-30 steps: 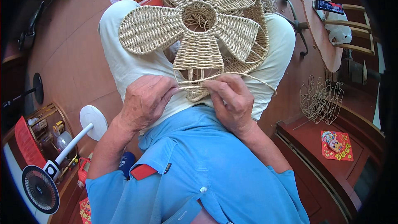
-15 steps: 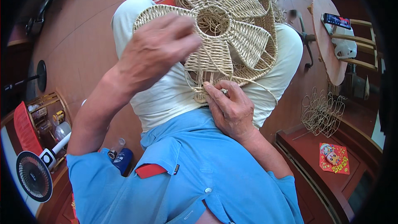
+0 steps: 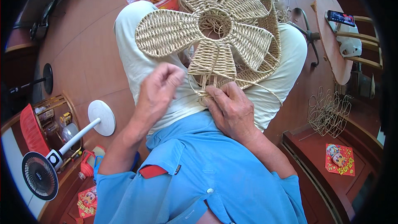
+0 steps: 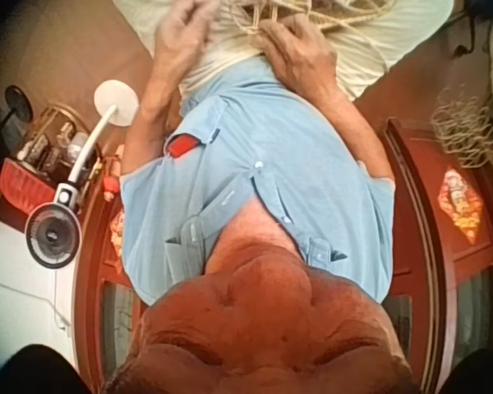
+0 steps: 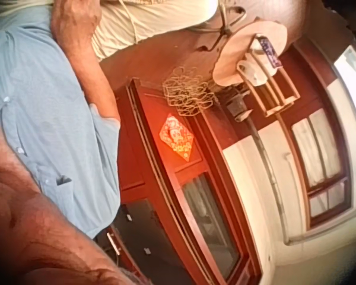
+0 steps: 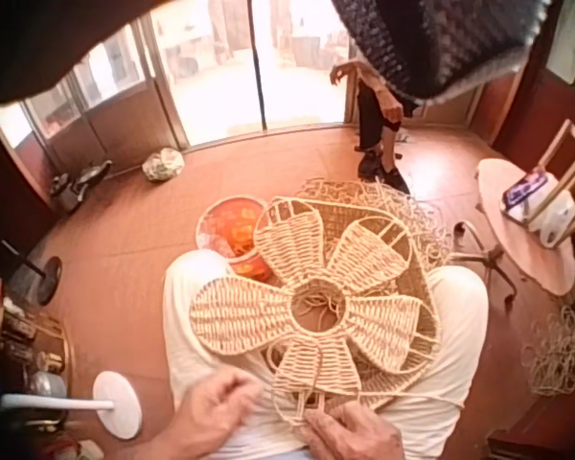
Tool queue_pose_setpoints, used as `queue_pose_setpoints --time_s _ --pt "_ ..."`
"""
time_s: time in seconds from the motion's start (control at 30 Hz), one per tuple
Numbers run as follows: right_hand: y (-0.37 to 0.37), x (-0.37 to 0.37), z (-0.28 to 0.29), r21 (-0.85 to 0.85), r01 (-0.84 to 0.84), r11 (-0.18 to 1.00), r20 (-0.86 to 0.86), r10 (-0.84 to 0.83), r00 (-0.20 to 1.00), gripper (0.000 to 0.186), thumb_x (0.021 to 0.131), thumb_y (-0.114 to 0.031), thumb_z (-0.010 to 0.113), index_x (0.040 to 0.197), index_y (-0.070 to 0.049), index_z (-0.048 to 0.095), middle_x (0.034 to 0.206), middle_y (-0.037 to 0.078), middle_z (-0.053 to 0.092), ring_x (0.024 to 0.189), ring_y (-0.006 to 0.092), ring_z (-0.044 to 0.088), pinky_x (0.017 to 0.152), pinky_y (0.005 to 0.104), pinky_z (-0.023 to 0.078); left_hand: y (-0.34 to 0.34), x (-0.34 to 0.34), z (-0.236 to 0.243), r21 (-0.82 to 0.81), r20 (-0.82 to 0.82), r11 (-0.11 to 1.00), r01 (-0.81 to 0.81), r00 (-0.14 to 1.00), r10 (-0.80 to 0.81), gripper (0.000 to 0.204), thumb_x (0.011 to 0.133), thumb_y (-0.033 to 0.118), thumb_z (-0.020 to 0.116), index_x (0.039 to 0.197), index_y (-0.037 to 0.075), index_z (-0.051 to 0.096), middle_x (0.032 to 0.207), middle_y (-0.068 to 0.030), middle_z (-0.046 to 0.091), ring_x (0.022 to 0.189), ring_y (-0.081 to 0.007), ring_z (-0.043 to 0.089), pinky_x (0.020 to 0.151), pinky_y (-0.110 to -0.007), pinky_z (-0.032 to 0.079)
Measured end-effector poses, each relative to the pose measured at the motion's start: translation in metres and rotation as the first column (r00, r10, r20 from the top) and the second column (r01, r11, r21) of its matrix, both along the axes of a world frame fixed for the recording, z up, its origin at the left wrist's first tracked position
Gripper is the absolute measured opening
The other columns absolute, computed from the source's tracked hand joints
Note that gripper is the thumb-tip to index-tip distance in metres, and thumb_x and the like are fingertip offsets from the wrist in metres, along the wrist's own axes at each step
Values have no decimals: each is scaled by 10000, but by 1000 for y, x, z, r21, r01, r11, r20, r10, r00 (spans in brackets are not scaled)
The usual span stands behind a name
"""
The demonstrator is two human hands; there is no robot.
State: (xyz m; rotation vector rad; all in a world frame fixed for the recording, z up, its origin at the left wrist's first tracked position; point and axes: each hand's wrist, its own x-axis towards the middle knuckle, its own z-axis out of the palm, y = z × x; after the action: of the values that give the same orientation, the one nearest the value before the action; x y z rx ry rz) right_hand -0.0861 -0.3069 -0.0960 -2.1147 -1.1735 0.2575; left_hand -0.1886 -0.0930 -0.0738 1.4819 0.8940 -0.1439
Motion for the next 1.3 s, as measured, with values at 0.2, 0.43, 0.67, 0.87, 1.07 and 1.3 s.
queue_pose_setpoints --time_s 0.2,0.43,0.67,0.87,1.07,1.3 --pt "0 2 1 -23 -33 999 -1 33 999 260 940 -166 830 1179 -89 763 957 75 614 822 261 662 702 412 541 -25 9 -33 -310 237 951 20 970 57 463 1068 200 710 1471 19 570 1161 -22 748 785 -32 581 612 -188 441" --pt "2 0 -3 16 11 1000 -13 -11 1000 226 935 -166 835 1138 -96 765 949 87 624 836 283 675 708 431 548 -30 13 -36 -501 294 865 11 943 158 509 1046 191 741 1503 45 571 1191 19 724 902 -13 594 716 -187 441" --pt "0 1 -2 2 10 1000 -6 -10 1000 211 925 -171 846 1102 -96 761 947 94 628 833 304 677 706 447 549 -27 3 -40 -387 333 920 -59 922 199 560 1031 161 765 1532 39 549 1195 33 709 1005 -27 644 765 -187 482" --pt "1 -1 -2 -1 32 999 -14 -32 999 189 916 -180 856 1055 -84 772 913 84 626 807 283 676 686 433 542 -24 1 -40 -709 226 701 -75 918 327 436 1058 113 708 1453 -9 572 1124 -17 758 892 -35 653 687 -241 499" --pt "6 -3 -3 71 36 997 64 -40 997 199 891 -168 865 1061 -102 784 886 55 615 784 250 662 662 417 523 -27 -18 -28 144 205 989 -30 979 0 447 1097 136 670 1497 -16 542 957 -27 746 912 -73 666 782 -245 553" --pt "24 -3 -3 81 -3 997 111 -6 994 173 890 -197 881 1040 -133 824 816 34 598 710 241 620 633 407 473 -19 -44 -26 -555 325 757 -344 749 578 411 1101 118 665 1489 41 555 825 16 632 808 -133 648 969 -386 585"
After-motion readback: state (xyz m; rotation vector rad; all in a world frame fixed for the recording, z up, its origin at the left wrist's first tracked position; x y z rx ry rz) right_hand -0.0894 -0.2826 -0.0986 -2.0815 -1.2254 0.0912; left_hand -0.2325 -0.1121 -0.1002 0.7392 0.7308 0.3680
